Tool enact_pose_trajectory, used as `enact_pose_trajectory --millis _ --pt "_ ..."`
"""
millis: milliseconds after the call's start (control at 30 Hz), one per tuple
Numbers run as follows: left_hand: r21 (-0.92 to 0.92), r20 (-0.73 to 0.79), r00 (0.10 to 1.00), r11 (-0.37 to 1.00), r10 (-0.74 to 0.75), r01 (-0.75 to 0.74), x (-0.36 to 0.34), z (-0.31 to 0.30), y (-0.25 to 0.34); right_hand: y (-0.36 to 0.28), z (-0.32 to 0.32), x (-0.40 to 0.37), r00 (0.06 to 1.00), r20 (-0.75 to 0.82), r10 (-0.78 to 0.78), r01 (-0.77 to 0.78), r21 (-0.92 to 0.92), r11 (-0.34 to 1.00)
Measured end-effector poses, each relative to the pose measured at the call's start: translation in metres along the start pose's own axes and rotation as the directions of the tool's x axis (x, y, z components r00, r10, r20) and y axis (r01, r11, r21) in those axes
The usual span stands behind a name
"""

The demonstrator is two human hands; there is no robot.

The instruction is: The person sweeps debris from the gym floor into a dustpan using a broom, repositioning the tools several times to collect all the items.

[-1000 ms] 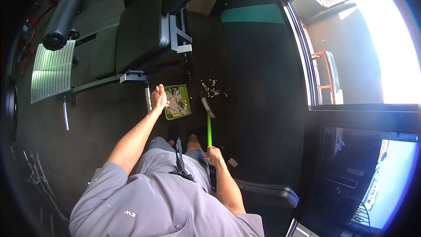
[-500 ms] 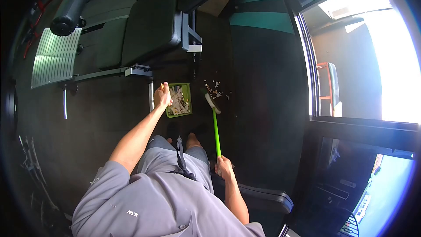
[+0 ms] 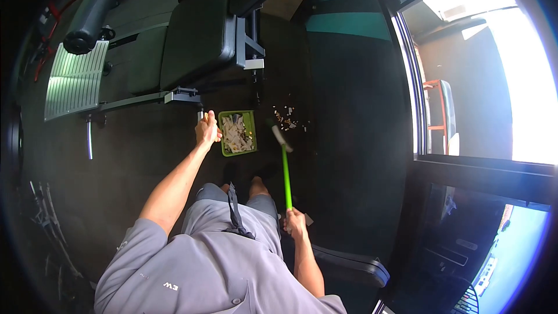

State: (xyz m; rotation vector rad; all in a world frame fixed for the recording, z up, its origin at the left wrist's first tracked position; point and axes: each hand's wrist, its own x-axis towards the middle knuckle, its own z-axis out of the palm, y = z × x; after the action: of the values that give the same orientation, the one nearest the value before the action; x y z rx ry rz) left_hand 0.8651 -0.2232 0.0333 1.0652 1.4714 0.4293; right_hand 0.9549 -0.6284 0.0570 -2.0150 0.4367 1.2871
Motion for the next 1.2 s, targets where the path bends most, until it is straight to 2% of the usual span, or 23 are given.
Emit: enact_pose_trajectory --millis 133,267,367,467,567,667,733,933,1067,1133,1200 --pt "0.064 0.003 1.0 0.998 0.003 -0.003 -0.006 0.006 0.008 -0.035 -0.007 0.04 0.985 -0.045 -0.165 0.158 -0.128 0.979" --pt "0.073 0.017 0.999 0.997 0.039 -0.04 -0.01 0.016 0.005 -0.055 0.002 0.094 0.985 -0.12 -0.12 0.107 -0.114 0.988" --pt "0.075 -0.001 0.999 0.996 0.044 -0.044 -0.011 0.024 0.006 -0.042 0.017 0.113 0.994 -0.11 -0.028 0.012 -0.141 0.99" --pt "0.086 0.003 1.0 0.996 0.031 -0.031 -0.011 0.033 0.01 -0.016 0.03 0.097 0.997 -0.034 -0.076 0.063 -0.29 0.955" --pt "0.084 0.01 0.999 0.995 0.047 -0.048 -0.008 0.045 0.009 -0.015 0.023 0.051 1.0 0.022 0.022 -0.021 -0.081 0.996" --pt "0.085 0.003 0.999 0.995 0.049 -0.049 -0.007 0.058 0.012 -0.012 -0.007 0.023 0.996 0.075 0.054 -0.062 0.113 0.992" --pt "0.087 0.005 0.999 0.995 0.04 -0.04 -0.011 0.065 0.017 -0.017 -0.031 0.004 0.991 0.114 0.066 -0.082 0.136 0.987" --pt "0.097 -0.006 1.0 0.995 0.023 -0.022 -0.013 0.07 0.022 -0.026 -0.07 -0.004 1.0 -0.007 0.011 -0.011 0.035 0.999" --pt "0.098 -0.003 1.0 0.995 0.031 -0.031 -0.017 0.065 0.026 -0.017 -0.052 0.042 0.998 -0.048 0.042 -0.045 -0.061 0.997" --pt "0.1 0.0 0.999 0.994 0.036 -0.035 -0.016 0.064 0.025 -0.015 -0.028 0.055 0.993 -0.071 0.099 -0.1 -0.008 0.995" --pt "0.103 0.004 1.0 0.994 0.026 -0.026 -0.011 0.061 0.019 -0.007 -0.008 0.06 0.991 0.051 0.125 -0.12 -0.088 0.989"
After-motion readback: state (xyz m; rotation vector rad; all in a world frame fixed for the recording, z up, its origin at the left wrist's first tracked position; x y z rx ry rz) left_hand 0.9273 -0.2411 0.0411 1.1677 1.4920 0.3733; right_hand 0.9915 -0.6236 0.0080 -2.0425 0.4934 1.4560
